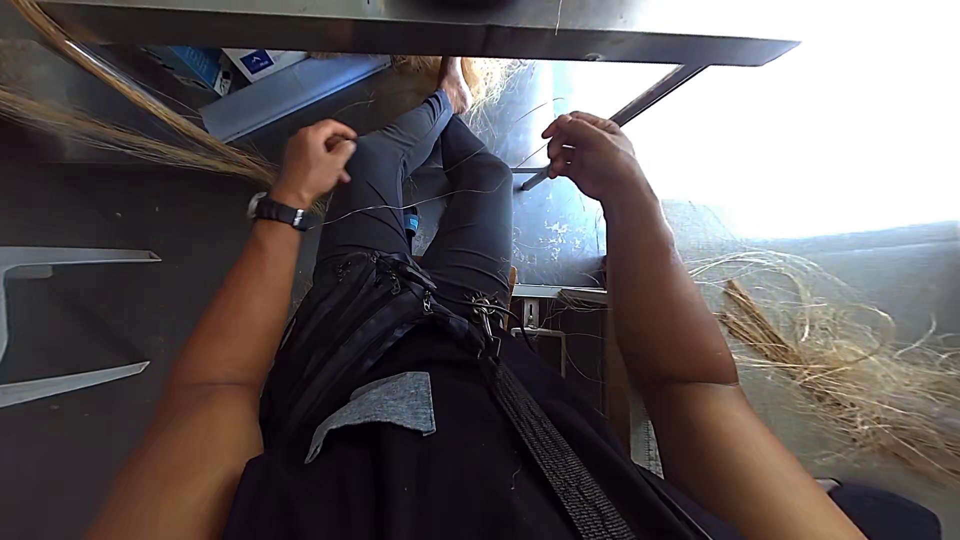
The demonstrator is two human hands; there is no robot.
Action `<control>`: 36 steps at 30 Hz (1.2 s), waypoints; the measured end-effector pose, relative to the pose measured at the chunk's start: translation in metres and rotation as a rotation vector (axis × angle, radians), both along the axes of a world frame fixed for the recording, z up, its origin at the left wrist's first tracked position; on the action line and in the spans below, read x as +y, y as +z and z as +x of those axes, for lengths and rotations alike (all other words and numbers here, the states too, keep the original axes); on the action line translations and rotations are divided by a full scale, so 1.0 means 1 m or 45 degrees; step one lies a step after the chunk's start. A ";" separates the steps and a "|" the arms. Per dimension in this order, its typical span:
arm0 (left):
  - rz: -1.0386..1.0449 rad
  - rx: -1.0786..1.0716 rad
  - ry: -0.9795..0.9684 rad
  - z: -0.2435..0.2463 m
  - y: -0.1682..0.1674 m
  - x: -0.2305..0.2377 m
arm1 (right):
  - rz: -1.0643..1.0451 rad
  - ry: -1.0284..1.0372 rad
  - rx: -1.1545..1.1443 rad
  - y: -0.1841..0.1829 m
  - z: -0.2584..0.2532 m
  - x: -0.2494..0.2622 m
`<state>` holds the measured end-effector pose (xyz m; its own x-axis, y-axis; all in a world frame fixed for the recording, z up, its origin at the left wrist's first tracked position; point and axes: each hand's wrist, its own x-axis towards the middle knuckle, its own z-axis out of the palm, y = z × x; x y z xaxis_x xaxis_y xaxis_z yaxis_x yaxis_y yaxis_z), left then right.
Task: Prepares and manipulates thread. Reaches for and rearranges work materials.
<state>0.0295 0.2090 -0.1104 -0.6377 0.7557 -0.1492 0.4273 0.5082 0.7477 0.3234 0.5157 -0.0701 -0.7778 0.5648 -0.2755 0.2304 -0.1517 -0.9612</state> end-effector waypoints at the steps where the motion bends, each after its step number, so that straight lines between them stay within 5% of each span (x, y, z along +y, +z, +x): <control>1: 0.071 -0.046 -0.092 0.014 0.007 0.020 | 0.012 0.039 0.009 -0.001 0.000 0.000; 10: 0.264 -0.597 -0.636 0.106 0.038 0.107 | 0.192 0.610 0.174 0.005 -0.006 -0.030; 18: 0.581 -0.782 -0.409 0.118 0.025 0.105 | 0.258 0.821 0.143 -0.001 -0.014 -0.053; 36: 0.746 -0.908 -0.326 0.123 0.015 0.097 | 0.341 0.924 -0.066 -0.003 -0.015 -0.053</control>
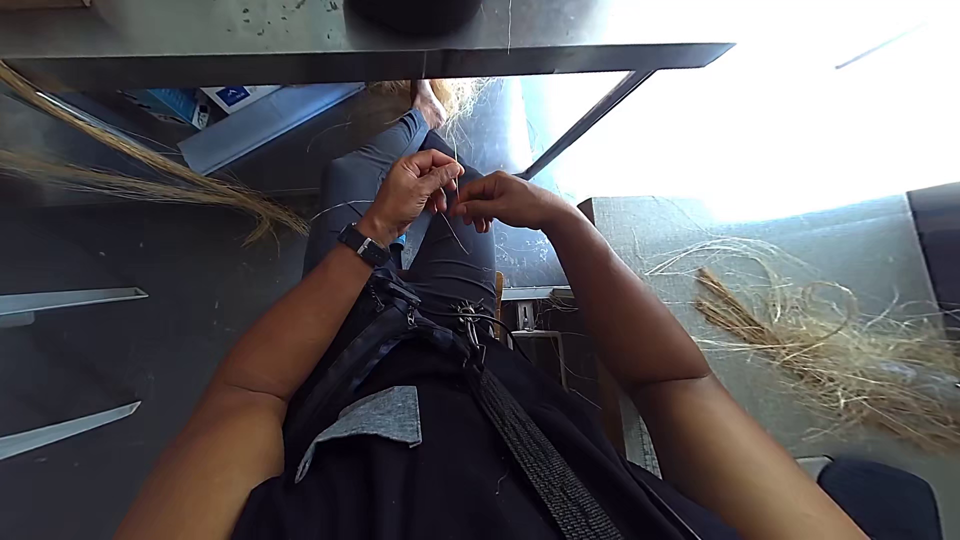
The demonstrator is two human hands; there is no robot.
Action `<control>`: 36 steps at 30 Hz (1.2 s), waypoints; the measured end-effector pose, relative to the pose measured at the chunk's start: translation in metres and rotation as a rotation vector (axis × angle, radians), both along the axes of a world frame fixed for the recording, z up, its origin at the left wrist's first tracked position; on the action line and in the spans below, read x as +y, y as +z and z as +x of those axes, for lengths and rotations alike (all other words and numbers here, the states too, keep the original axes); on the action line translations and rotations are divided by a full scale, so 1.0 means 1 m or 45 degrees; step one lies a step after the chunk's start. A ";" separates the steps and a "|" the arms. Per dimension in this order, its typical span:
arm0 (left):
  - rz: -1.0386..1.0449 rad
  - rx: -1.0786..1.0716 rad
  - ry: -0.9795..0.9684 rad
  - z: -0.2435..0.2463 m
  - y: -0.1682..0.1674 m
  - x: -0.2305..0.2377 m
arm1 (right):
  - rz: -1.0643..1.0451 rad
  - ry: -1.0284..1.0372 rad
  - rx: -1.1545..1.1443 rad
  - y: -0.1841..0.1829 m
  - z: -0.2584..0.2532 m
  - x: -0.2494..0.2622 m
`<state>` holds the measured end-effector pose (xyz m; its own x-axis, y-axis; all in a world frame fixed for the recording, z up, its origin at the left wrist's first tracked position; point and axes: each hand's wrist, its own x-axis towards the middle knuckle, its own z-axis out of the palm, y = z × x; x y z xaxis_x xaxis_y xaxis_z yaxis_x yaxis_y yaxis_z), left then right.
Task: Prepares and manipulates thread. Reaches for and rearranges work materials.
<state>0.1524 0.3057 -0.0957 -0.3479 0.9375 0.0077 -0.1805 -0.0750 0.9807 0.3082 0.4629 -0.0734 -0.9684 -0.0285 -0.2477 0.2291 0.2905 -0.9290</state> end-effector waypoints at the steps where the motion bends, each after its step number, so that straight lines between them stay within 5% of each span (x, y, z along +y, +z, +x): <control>1: -0.003 -0.008 0.015 0.001 -0.001 0.000 | -0.032 -0.047 0.034 -0.001 0.000 0.000; 13: -0.013 -0.074 0.063 0.004 -0.006 0.002 | -0.359 -0.349 -0.059 0.000 0.001 0.007; 22: 0.200 -0.498 -0.108 -0.001 -0.009 -0.001 | -0.451 -0.506 -0.121 0.004 0.002 0.010; 36: -0.192 -0.259 -0.204 -0.001 -0.023 -0.001 | -0.492 -0.715 -0.082 0.006 0.001 0.013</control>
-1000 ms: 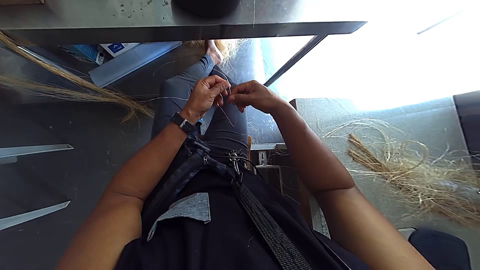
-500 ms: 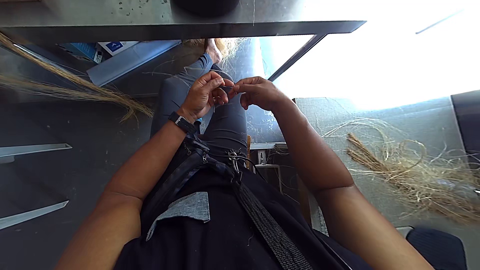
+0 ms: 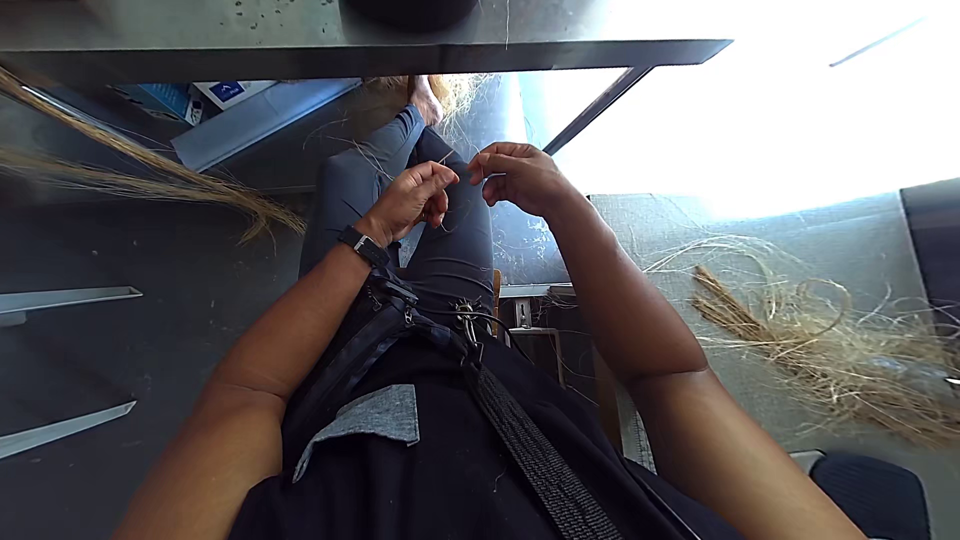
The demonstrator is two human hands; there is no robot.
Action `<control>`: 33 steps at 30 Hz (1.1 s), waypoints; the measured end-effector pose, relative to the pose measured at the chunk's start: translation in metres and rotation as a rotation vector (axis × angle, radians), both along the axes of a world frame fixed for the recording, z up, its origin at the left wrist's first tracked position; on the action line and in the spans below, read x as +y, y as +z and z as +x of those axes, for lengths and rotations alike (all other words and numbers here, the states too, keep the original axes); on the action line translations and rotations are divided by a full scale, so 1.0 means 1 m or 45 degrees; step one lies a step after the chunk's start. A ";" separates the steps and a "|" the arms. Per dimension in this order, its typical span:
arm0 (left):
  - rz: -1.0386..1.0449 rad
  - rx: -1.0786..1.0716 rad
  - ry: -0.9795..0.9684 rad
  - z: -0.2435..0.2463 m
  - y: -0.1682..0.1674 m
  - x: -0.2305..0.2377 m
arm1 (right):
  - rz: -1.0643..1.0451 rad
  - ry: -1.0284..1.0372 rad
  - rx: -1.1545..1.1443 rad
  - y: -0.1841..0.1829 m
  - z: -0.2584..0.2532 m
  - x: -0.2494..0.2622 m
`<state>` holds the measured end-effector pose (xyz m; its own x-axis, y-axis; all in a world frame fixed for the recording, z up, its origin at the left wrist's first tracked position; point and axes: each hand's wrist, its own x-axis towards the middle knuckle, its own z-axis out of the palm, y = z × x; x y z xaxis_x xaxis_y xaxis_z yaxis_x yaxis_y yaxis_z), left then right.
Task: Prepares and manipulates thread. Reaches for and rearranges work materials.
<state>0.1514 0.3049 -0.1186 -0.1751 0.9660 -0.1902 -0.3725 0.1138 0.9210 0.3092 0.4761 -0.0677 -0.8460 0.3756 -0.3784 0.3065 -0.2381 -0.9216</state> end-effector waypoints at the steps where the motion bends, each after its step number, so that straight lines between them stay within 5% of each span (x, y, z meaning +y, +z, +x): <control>1: -0.025 0.056 -0.048 0.002 0.001 0.000 | -0.011 -0.009 0.006 0.000 0.000 0.000; 5: -0.117 0.515 -0.230 0.010 0.004 0.003 | -0.057 -0.021 0.037 -0.001 0.000 0.000; 9: 0.040 1.024 -0.158 0.014 -0.001 0.006 | -0.051 -0.018 0.048 -0.002 0.000 0.001; 21: -0.071 1.333 -0.076 -0.042 -0.003 -0.023 | 0.206 -0.384 0.036 0.004 0.020 0.045; 26: -0.234 1.647 -0.009 -0.102 -0.020 -0.091 | 0.245 -0.495 0.051 0.001 0.024 0.053; 33: -1.073 1.578 0.330 -0.159 -0.088 -0.270 | 0.216 -0.689 0.062 0.000 0.024 0.057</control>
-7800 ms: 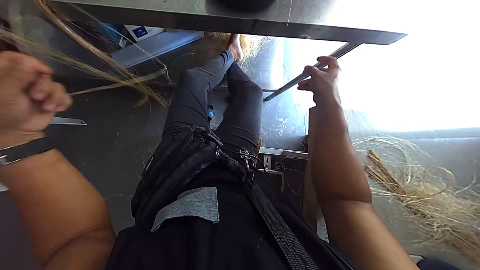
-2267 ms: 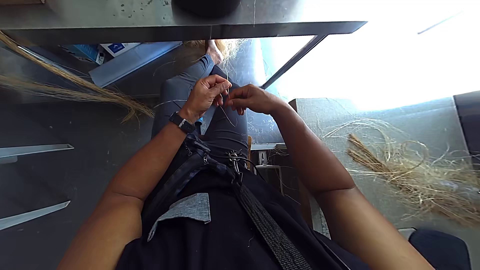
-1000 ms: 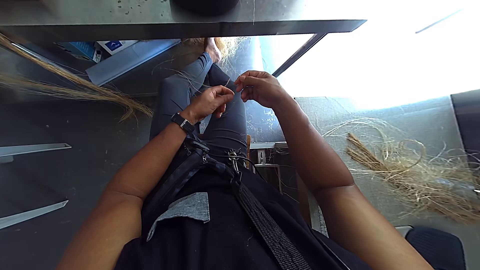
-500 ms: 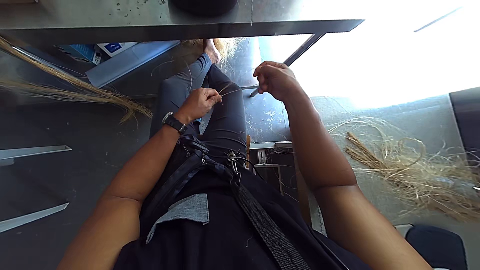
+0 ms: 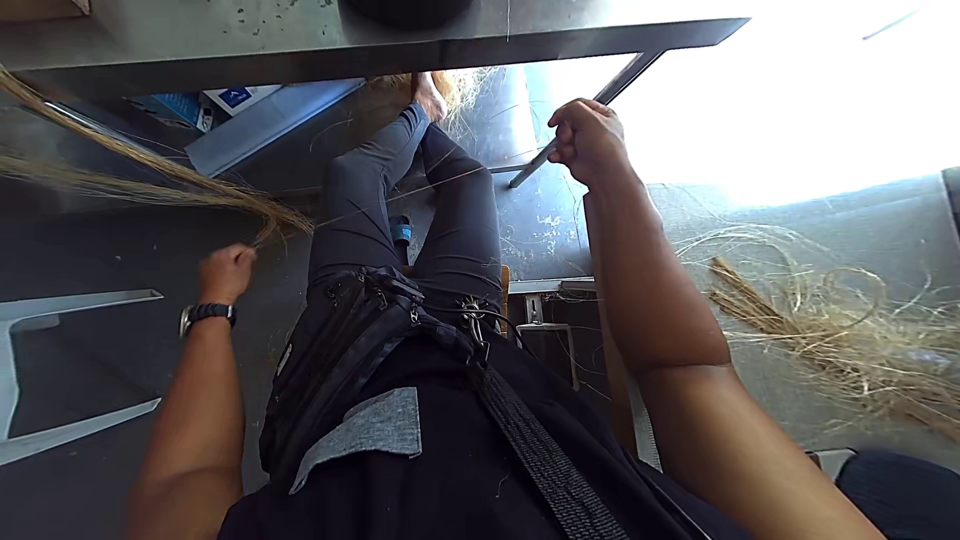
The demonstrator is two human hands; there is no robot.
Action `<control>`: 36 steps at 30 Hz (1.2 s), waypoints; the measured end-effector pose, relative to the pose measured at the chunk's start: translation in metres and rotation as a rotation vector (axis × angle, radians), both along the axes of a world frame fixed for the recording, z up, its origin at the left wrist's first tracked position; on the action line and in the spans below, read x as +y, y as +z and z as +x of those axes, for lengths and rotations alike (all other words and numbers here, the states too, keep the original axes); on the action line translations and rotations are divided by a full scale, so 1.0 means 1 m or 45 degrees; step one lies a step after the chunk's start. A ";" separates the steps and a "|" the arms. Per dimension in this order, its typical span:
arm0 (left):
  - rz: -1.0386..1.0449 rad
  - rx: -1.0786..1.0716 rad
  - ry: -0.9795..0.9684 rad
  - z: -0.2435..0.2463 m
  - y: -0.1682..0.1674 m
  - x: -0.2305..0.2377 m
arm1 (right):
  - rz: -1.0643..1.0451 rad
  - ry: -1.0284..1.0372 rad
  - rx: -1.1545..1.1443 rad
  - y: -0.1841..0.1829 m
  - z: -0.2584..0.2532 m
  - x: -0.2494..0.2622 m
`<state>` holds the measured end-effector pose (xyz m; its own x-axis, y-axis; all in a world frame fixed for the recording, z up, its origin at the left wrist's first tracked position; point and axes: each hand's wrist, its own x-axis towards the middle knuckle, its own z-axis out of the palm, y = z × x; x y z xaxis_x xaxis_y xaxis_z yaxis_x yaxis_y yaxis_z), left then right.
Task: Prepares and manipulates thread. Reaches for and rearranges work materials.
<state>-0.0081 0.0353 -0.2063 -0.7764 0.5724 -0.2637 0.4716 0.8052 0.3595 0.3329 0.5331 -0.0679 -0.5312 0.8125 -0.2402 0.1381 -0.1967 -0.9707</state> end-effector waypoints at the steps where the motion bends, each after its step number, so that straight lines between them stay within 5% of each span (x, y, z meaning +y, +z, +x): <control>1: -0.097 -0.036 0.127 0.001 -0.015 -0.033 | -0.004 -0.031 0.009 0.000 0.000 0.001; 8: -0.715 -0.450 0.915 0.077 -0.071 -0.215 | -0.010 -0.228 0.039 -0.004 0.000 0.006; 11: -0.574 -0.716 1.279 0.111 -0.072 -0.226 | -0.004 -0.238 0.046 -0.005 -0.004 0.006; 14: -0.592 -0.687 1.144 0.105 -0.069 -0.209 | 0.009 -0.177 0.026 -0.003 -0.007 0.000; 20: -0.019 -0.383 0.749 0.037 -0.009 -0.064 | 0.051 0.104 -0.030 -0.005 -0.004 -0.004; 23: 0.205 -0.304 0.299 0.017 0.040 0.039 | 0.009 0.271 0.058 -0.004 -0.006 -0.009; 29: 0.338 -0.572 -0.638 0.079 0.114 0.215 | -0.065 0.460 0.212 0.002 -0.011 -0.032; 33: 0.171 -0.749 -0.609 0.112 0.096 0.276 | -0.130 0.522 0.303 0.006 -0.012 -0.040; 36: 0.486 -1.155 -0.294 0.123 0.073 0.292 | -0.147 0.553 0.321 0.006 -0.013 -0.039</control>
<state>0.1147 0.3273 -0.1332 -0.2333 0.8526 -0.4675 0.0220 0.4853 0.8741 0.3202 0.4944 -0.0614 -0.8666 0.4800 -0.1364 -0.0046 -0.2811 -0.9597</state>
